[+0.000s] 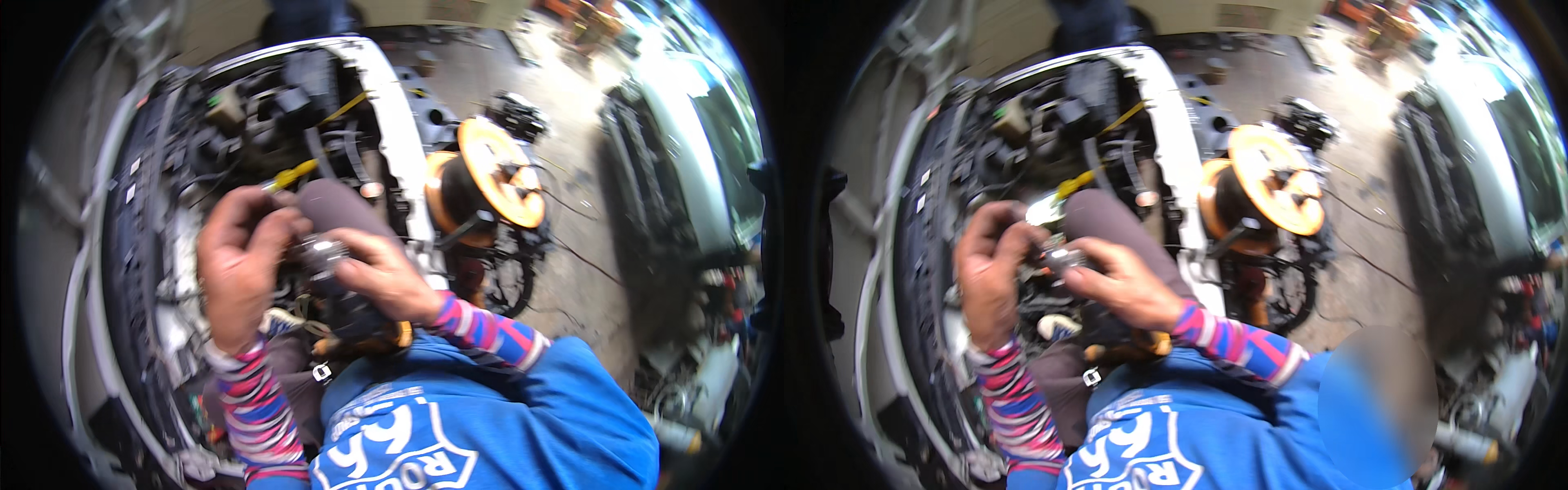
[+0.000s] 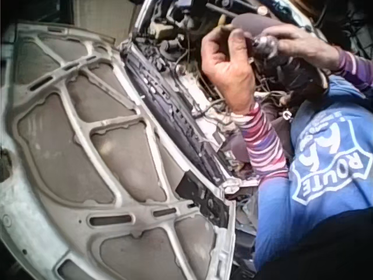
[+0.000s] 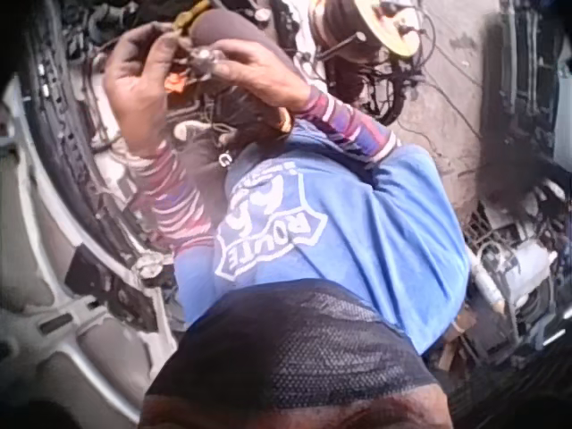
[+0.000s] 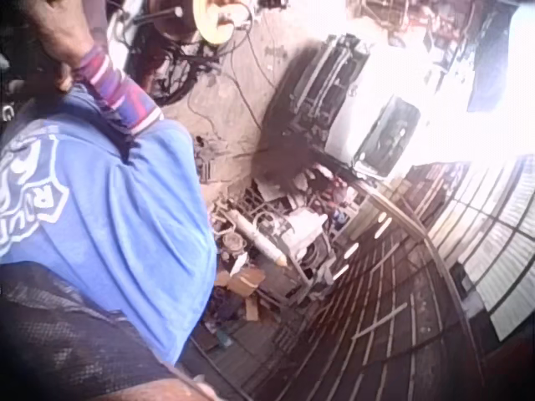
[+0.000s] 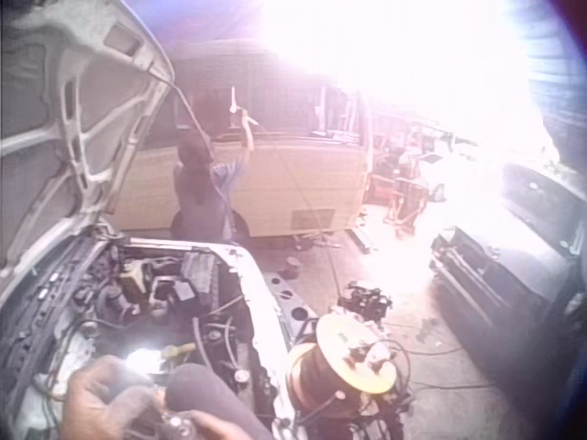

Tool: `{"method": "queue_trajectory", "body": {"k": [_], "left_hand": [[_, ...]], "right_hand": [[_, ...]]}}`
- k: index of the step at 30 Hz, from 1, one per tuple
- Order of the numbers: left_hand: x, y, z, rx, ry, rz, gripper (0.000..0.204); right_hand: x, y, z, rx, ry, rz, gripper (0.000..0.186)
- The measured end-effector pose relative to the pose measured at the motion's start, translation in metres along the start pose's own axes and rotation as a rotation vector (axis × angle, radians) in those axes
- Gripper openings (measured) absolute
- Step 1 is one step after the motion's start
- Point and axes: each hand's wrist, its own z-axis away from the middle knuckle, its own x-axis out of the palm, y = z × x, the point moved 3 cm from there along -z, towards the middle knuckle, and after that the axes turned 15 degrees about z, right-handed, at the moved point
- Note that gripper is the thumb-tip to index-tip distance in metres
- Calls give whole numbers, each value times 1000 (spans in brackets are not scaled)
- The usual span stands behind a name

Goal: The person works inside the engine bay of a white car, handling small metal pins and a red plastic case. They use a hammer to tap a pin into a drill chuck, then place the drill into the engine compartment. The person continues to manipulate pins and tools while another worker stands nearby.

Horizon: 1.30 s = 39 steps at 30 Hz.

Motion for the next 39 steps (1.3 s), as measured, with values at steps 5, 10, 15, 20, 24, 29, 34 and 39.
{"method": "queue_trajectory", "body": {"k": [5,10,15,20,24,29,34,39], "left_hand": [[-7,1,-2,-32,2,-46,17],[-12,4,-3,-26,-56,-41,20],[-14,2,-3,-37,-110,25,20],[-16,3,-3,-46,-108,-35,20],[-14,5,-3,-48,-98,-73,20],[-12,8,-7,-34,-155,-73,20],[-12,11,-14,-50,-142,-146,18],[-14,9,-15,-111,-127,-194,15]], "right_hand": [[7,0,-1,17,-28,-74,51],[6,-8,-6,61,-113,10,44],[4,-2,-3,78,3,-88,45],[4,5,-4,10,204,42,49],[2,5,-4,52,57,10,52],[-5,8,-9,137,20,-25,48],[0,7,-6,70,220,-30,28],[-3,1,-3,56,94,75,50]]}}
